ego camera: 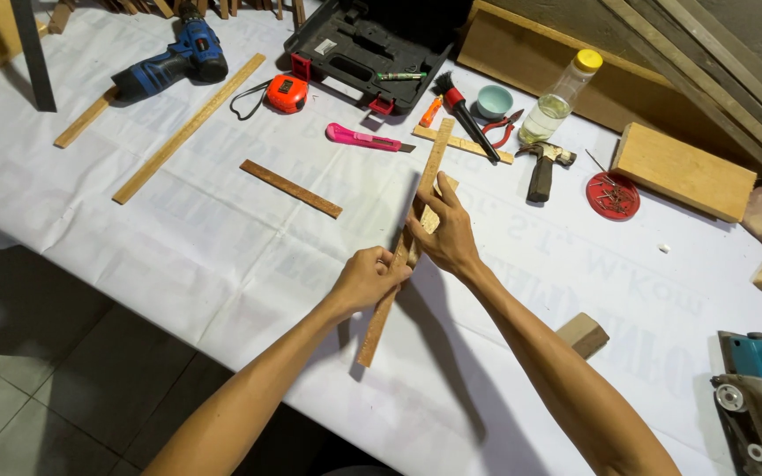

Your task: Preparing and assembling wooden slats by marking with a knife and sanding.

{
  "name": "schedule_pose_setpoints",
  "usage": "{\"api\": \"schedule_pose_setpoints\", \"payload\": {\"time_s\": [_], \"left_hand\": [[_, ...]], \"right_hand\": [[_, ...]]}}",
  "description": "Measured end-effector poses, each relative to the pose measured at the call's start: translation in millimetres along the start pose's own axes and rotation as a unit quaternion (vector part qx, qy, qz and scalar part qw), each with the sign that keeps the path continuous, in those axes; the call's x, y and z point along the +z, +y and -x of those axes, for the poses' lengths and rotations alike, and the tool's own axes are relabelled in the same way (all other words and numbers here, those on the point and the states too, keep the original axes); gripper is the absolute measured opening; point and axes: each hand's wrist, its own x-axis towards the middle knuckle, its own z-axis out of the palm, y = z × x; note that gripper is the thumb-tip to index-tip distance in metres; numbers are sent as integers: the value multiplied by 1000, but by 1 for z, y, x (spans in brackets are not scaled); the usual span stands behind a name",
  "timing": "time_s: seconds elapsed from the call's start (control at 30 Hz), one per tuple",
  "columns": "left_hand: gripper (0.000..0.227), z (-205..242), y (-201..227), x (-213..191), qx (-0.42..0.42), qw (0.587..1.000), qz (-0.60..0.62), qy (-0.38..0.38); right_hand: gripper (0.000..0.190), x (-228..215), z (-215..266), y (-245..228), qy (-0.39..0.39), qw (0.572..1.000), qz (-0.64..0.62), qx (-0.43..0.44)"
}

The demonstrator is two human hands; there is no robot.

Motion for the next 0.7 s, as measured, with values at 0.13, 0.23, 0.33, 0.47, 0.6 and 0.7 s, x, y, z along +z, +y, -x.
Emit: {"api": "schedule_pose_setpoints", "payload": {"time_s": [0.13, 0.23, 0.33, 0.47, 0.6, 0.7], "left_hand": [[31, -7, 5, 29, -5, 998, 34, -57], [33, -1, 20, 40, -45, 992, 41, -108], [35, -4, 14, 54, -63, 988, -4, -141], [29, 4, 17, 60, -100, 977, 7, -188], [28, 16, 34, 57, -126, 974, -43, -182], [27, 8, 19, 61, -118, 975, -40, -182]], "right_hand": [[52, -32, 8, -22, -68, 991, -21, 111], [49, -44, 20, -26, -103, 982, -10, 159], [52, -40, 43, -1, -136, 976, -12, 168], [50, -27, 70, 30, -122, 991, -11, 56], [52, -23, 76, 27, -142, 986, 52, 73], [52, -19, 82, 33, -129, 987, 83, 35]]}}
